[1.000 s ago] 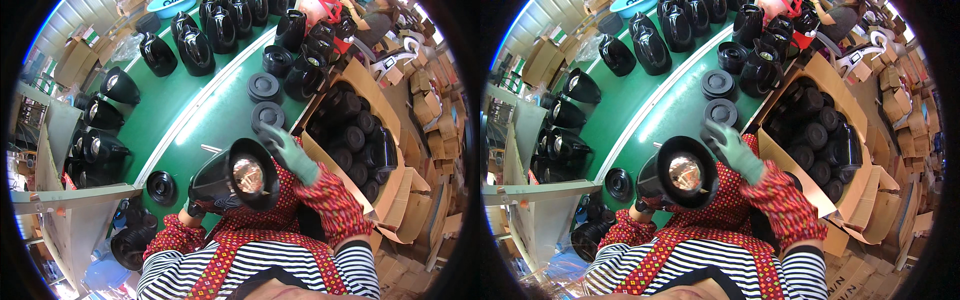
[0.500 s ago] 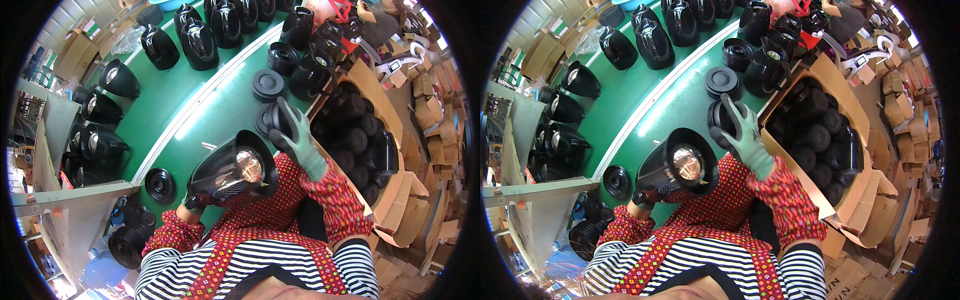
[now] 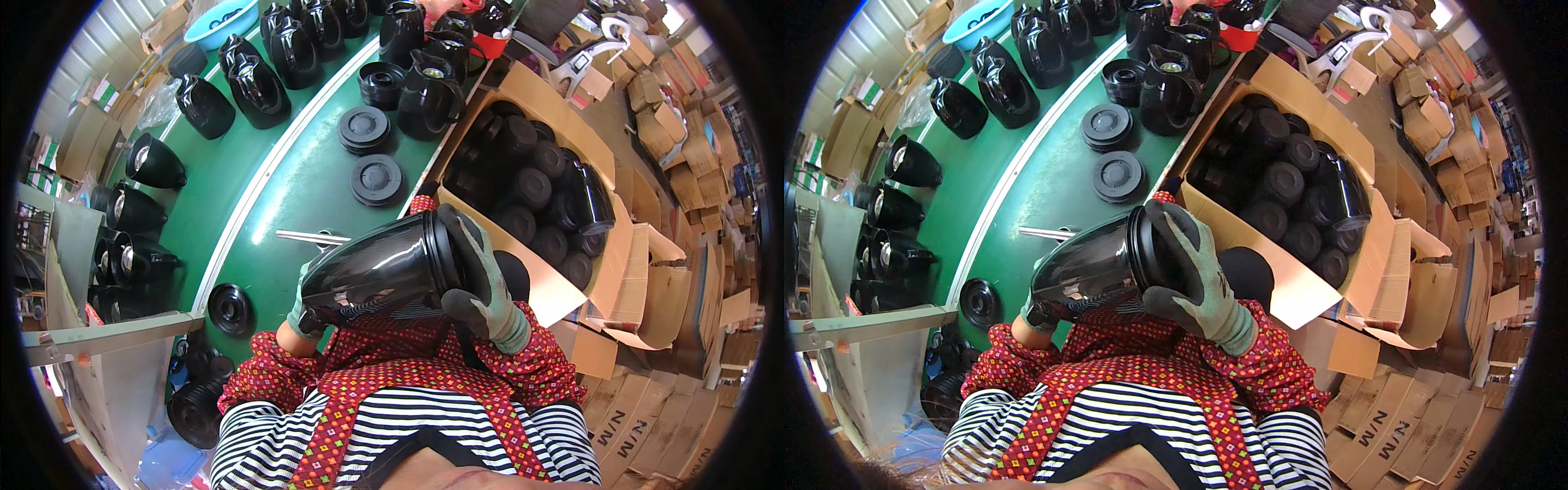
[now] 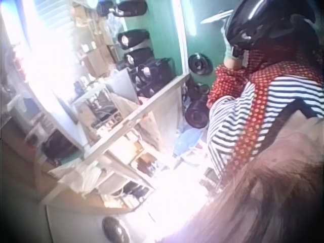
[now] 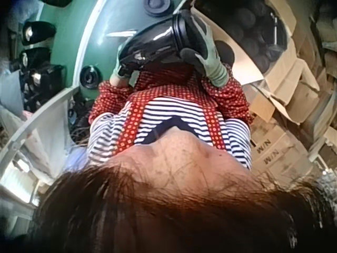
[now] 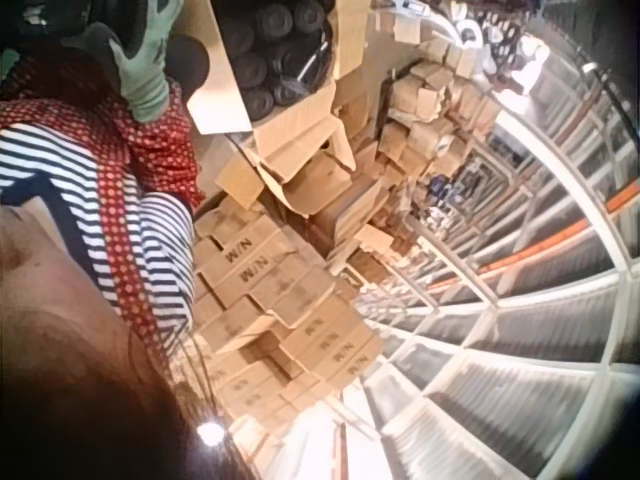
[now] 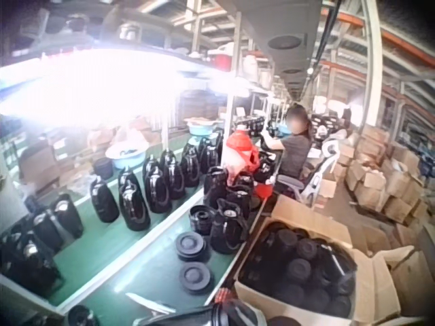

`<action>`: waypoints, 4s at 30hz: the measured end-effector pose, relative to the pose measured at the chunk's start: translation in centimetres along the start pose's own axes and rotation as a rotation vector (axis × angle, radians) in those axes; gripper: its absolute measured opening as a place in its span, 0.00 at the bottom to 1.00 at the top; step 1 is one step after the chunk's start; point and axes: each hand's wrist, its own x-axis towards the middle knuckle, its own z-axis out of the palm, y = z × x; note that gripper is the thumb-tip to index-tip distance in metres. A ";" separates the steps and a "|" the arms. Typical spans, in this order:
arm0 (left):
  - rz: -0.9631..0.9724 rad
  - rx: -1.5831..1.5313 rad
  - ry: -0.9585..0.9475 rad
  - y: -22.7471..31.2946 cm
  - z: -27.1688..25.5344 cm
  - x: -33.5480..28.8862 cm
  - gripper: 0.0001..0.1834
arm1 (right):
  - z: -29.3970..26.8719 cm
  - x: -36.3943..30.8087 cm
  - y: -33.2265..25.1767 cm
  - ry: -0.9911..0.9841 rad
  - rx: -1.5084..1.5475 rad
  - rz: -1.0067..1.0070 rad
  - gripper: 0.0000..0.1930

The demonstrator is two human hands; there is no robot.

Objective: The person repeatedly picks up black plastic containers from a green workbench, inserts a metal rod into each, and places the assembled units into a cardboard box. The process is repeated for multiple units throughout the clip.

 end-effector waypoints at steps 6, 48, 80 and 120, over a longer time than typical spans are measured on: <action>0.477 0.581 0.339 12.7 1.7 3.2 0.29 | -0.4 -1.3 1.2 0.152 0.637 0.367 0.46; 0.426 0.686 0.062 15.5 2.1 5.5 0.35 | -3.0 -2.6 -0.3 0.136 0.925 0.415 0.45; -0.082 -0.075 -0.221 6.1 8.2 0.0 0.46 | -10.1 -2.7 -1.2 0.201 0.275 0.246 0.28; 0.446 0.892 -0.516 17.8 19.6 16.4 0.25 | -6.4 8.3 12.7 -0.562 0.709 -0.029 0.18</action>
